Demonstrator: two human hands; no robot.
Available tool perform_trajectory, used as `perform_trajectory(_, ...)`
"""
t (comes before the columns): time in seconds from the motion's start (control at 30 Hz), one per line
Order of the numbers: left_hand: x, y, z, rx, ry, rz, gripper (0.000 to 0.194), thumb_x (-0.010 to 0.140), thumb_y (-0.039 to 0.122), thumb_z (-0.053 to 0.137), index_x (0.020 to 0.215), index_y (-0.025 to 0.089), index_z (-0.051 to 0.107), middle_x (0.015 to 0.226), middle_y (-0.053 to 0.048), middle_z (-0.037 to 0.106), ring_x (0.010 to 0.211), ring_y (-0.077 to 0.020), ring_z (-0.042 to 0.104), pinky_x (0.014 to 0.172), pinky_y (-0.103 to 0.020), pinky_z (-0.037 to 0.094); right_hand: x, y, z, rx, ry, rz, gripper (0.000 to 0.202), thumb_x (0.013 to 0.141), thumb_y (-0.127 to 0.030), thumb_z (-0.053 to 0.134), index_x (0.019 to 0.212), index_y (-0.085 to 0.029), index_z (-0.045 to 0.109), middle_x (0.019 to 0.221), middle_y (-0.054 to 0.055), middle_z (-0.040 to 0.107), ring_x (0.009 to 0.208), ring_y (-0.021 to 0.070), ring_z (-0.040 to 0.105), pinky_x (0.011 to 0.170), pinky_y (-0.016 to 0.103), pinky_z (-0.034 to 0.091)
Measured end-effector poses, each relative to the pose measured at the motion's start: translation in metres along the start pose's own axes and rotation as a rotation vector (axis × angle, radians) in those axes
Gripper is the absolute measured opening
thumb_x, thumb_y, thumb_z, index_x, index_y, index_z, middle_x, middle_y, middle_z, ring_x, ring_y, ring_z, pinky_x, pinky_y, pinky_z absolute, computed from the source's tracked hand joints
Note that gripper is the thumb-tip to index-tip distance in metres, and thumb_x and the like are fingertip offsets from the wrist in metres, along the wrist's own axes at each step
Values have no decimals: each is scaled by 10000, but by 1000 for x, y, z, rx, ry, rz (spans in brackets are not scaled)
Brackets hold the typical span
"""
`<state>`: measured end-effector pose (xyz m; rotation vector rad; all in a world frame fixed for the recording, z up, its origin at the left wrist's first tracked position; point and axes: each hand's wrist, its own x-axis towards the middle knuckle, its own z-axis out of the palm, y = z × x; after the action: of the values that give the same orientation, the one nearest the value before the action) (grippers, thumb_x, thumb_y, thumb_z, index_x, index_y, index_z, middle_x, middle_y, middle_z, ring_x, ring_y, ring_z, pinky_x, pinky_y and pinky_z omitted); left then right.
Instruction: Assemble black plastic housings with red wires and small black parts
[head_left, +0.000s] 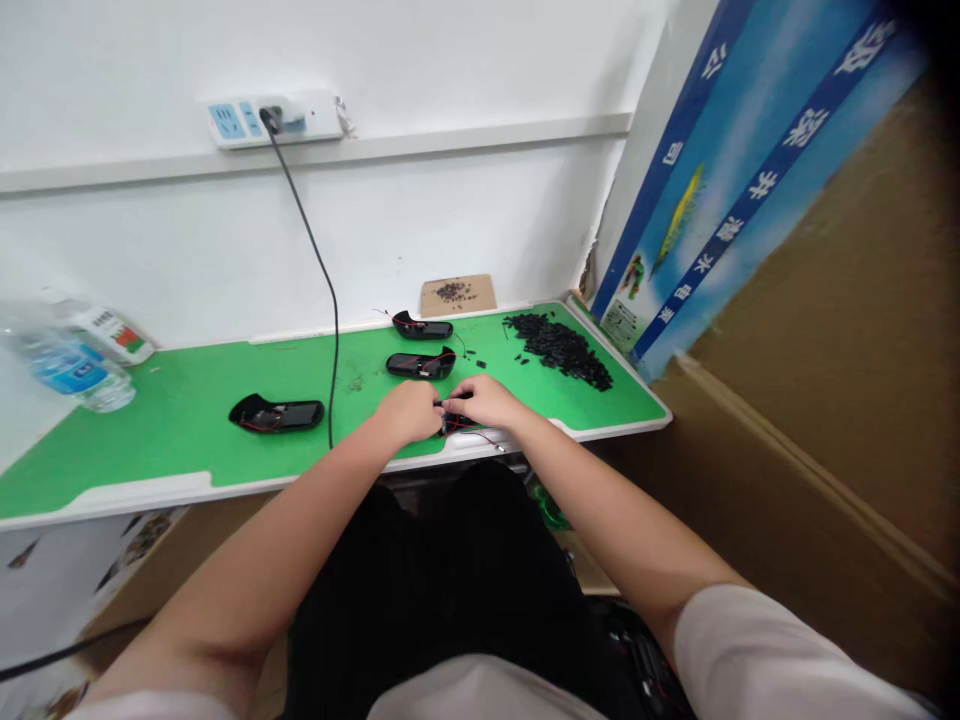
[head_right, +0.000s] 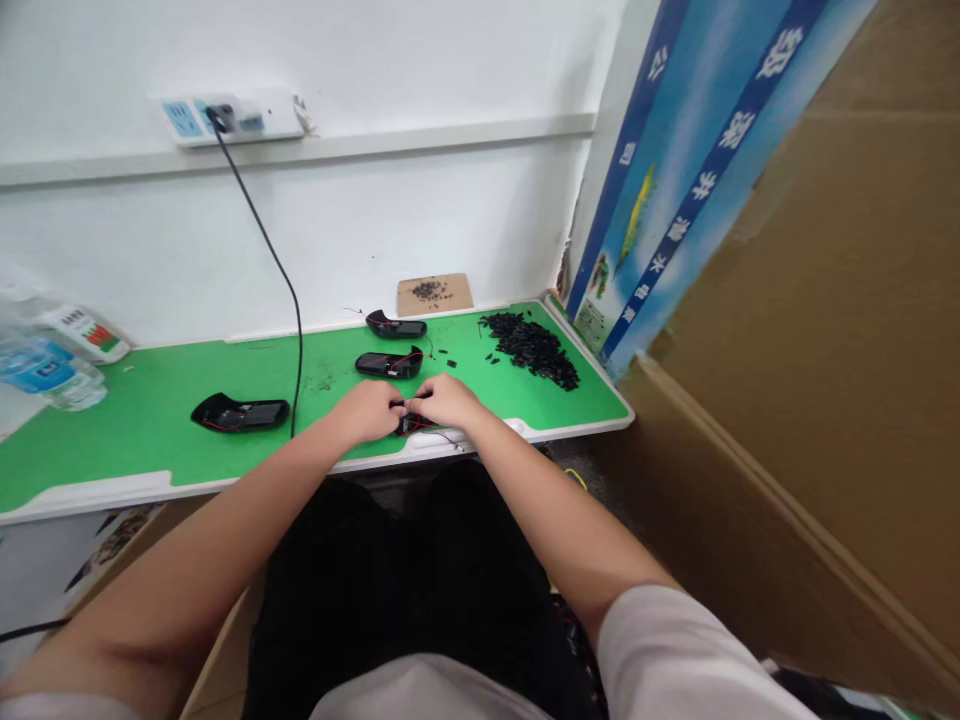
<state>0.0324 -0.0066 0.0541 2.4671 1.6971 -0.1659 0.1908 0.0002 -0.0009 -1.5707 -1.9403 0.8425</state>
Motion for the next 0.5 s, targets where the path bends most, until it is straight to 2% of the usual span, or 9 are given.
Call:
perform_trajectory(0.1, -1, 2, -1, 49, 4, -21, 289, 821, 359, 503, 858, 181, 728, 914, -150, 723, 844, -286, 673, 676, -335, 486, -3, -3, -3, -124, -32, -48, 292, 812, -454, 593, 836, -209, 749, 815, 32, 740, 691, 163, 616, 581, 239, 373)
perform_trajectory(0.23, 0, 3, -4, 75, -15, -22, 308, 823, 379, 513, 896, 172, 729, 917, -157, 722, 855, -294, 679, 700, -345, 509, -10, -7, -2, -290, 10, -83, 350, 840, -489, 527, 846, -209, 737, 856, 66, 741, 732, 200, 630, 575, 262, 356)
perform_trajectory(0.5, -2, 2, 0, 102, 23, -11, 329, 832, 418, 518, 894, 174, 729, 932, -160, 722, 889, -309, 679, 721, -358, 518, -14, -2, 4, -333, 90, -120, 326, 842, -489, 529, 893, -239, 732, 905, 45, 743, 810, 202, 646, 629, 261, 374)
